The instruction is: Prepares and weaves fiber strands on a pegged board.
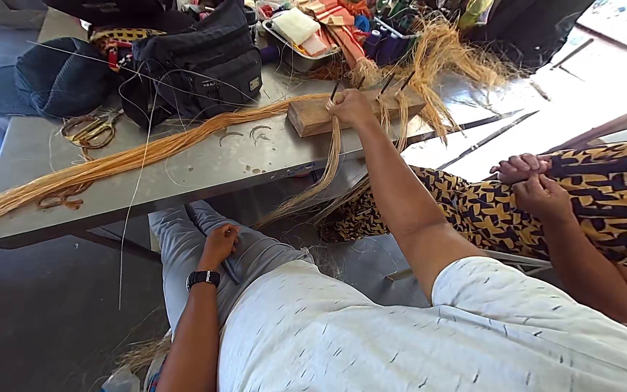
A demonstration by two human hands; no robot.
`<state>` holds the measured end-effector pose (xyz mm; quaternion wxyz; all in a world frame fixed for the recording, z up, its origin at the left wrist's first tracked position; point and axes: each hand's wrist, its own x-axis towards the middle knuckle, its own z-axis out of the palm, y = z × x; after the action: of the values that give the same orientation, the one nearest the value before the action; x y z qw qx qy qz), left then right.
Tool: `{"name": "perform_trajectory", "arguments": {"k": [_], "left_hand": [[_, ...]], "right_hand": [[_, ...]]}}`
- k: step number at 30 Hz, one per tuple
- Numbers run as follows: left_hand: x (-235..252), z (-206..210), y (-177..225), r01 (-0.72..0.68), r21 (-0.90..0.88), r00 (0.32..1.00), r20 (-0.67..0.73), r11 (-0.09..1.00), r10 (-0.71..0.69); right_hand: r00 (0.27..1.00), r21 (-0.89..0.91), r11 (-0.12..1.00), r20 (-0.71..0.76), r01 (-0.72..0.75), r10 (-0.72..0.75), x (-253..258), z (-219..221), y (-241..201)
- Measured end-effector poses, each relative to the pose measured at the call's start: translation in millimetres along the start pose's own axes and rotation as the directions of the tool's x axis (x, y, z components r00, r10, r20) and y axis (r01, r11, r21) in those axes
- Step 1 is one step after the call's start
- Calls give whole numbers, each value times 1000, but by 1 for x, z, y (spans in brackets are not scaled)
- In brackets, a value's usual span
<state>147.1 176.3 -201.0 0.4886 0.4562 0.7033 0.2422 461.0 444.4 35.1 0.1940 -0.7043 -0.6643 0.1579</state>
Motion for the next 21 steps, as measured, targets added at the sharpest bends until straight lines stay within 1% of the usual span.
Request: {"name": "perform_trajectory", "arguments": {"k": [3, 8, 10, 16, 21], "left_hand": [[1, 0, 0, 7, 14, 1000, 4, 1000, -7], [0, 0, 0, 6, 15, 1000, -9, 1000, -6], [-1, 0, 1, 6, 10, 1000, -11, 1000, -6], [1, -1, 0, 10, 11, 1000, -5, 1000, -10], [1, 0, 0, 11, -2, 1000, -2, 1000, -11]], "right_hand": [[999, 20, 1000, -32, 21, -20, -5, 3, 4], [987, -134, 989, -141, 61, -80, -12, 19, 0], [981, -167, 984, -173, 63, -92, -19, 22, -1], [983, -208, 978, -175, 27, -65, -38, 17, 4], [991, -182, 983, -136, -29, 4, -58, 12, 17]]}}
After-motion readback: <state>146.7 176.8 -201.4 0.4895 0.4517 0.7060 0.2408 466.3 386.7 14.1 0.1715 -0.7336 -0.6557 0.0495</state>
